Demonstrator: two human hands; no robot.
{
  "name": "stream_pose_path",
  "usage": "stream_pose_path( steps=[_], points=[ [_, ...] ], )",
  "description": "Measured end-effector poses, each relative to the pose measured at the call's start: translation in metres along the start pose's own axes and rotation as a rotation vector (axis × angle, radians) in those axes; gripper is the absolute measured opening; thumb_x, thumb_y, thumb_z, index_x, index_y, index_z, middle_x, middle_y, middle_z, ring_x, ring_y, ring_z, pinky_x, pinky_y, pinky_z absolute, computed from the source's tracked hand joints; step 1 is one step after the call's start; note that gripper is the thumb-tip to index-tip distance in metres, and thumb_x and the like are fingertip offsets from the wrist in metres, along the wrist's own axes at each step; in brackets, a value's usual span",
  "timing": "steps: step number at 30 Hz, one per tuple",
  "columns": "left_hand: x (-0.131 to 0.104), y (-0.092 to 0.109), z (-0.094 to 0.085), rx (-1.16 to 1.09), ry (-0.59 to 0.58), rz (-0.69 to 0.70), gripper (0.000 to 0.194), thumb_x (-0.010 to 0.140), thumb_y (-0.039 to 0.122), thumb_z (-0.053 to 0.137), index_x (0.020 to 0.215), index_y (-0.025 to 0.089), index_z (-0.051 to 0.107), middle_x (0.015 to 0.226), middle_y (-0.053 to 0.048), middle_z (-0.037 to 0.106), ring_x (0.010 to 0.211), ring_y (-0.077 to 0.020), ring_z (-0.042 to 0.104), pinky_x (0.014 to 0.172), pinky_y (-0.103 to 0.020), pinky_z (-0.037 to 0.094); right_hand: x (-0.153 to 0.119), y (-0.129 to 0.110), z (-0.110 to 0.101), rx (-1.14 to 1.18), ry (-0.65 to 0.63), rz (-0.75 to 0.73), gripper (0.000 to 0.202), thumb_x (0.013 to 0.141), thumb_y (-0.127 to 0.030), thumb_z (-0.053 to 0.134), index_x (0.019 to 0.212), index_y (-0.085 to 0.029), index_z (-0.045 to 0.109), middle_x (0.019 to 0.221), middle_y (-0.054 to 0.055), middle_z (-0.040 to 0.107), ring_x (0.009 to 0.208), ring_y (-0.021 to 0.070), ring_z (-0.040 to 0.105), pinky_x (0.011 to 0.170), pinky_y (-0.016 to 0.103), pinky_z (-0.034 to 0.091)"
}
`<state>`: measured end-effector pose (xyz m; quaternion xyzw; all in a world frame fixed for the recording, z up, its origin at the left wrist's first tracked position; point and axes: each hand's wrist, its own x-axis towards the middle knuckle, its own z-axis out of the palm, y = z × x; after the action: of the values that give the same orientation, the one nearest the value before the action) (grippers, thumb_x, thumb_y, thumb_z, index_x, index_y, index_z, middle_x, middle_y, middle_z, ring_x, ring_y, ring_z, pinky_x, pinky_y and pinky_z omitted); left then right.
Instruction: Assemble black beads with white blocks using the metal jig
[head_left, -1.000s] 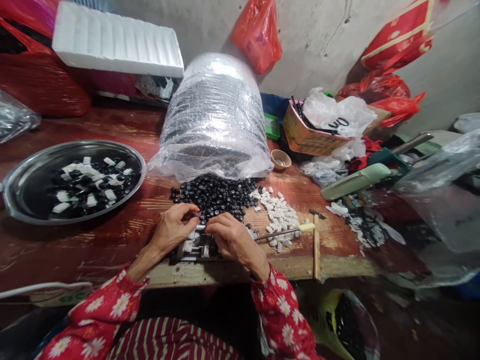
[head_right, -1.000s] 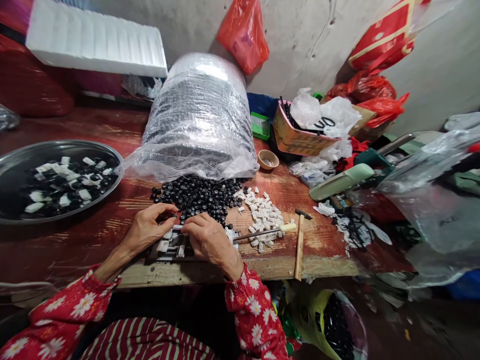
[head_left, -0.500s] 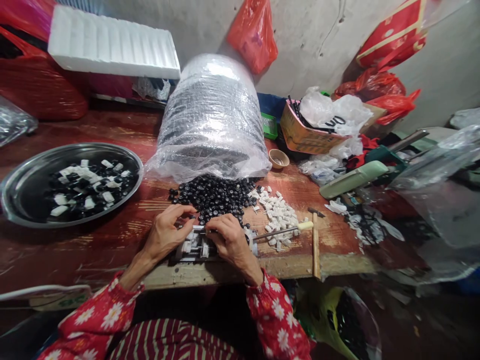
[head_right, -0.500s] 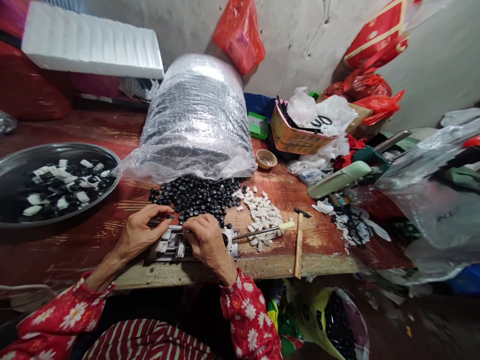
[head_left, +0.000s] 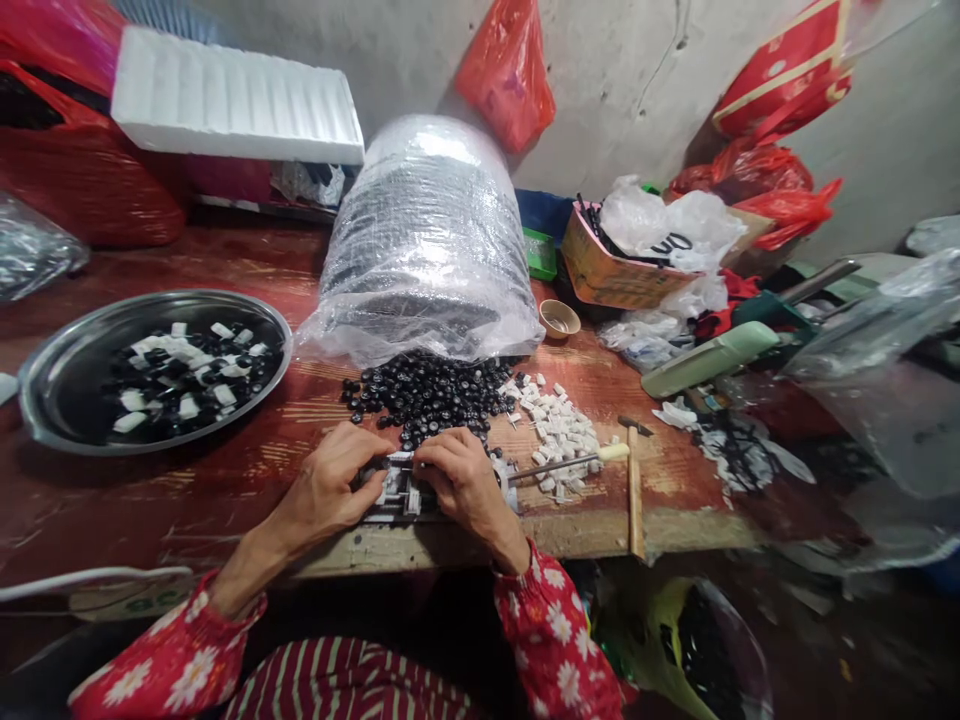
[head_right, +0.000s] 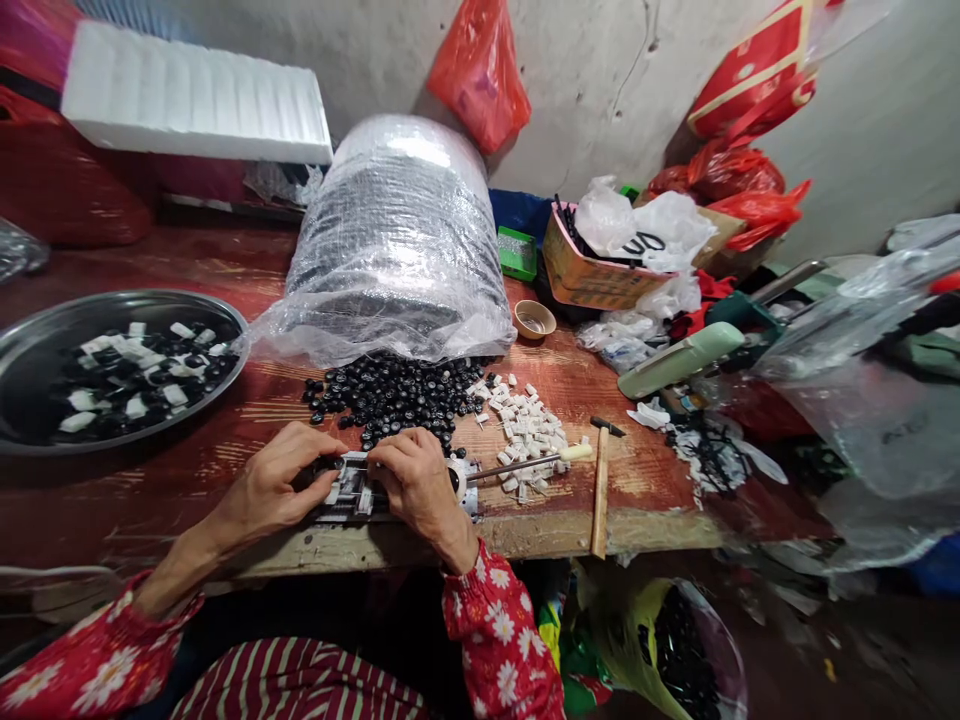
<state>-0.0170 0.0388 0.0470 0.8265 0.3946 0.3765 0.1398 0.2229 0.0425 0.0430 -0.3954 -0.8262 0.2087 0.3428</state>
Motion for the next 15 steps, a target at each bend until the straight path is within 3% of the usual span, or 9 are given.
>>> stream_pose_path(
  steps=[4,7,11,15],
  points=[
    [0.004,0.004,-0.003,0.134,-0.102,0.061,0.016,0.099,0.016,0.056,0.107,0.02,0.07,0.1,-0.005,0.072,0.098,-0.0232,0.057,0.089,-0.04,0.045,-0.002,0.0,-0.002,-0.003,0.002,-0.025,0.016,0.104,-0.015,0.063,0.106,-0.025,0.075,0.109,0.005,0.078,0.104,0.024,0.06,0.095,0.04,0.051],
    [0.006,0.005,-0.004,0.244,-0.173,0.116,0.018,0.099,0.019,0.055,0.104,0.021,0.072,0.099,-0.006,0.07,0.098,-0.026,0.056,0.086,-0.042,0.043,-0.008,0.008,-0.015,-0.021,0.068,0.047,0.017,0.104,-0.015,0.062,0.105,-0.024,0.075,0.107,0.005,0.077,0.104,0.023,0.063,0.093,0.037,0.052],
    [0.006,0.002,-0.001,0.309,-0.158,0.118,0.017,0.099,0.023,0.056,0.1,0.022,0.073,0.109,-0.008,0.071,0.105,-0.0287,0.058,0.087,-0.044,0.042,-0.017,0.036,-0.048,-0.24,0.215,0.299,0.016,0.104,-0.017,0.06,0.103,-0.023,0.075,0.103,0.006,0.076,0.1,0.0231,0.065,0.092,0.035,0.049],
    [0.002,-0.002,0.007,0.268,-0.147,0.025,0.021,0.101,0.033,0.056,0.099,0.023,0.074,0.115,-0.008,0.072,0.109,-0.029,0.06,0.088,-0.044,0.043,-0.015,0.069,-0.075,-0.573,0.104,0.577,0.019,0.102,-0.017,0.058,0.11,-0.022,0.075,0.11,0.008,0.074,0.105,0.0241,0.064,0.091,0.032,0.045]
  ],
)
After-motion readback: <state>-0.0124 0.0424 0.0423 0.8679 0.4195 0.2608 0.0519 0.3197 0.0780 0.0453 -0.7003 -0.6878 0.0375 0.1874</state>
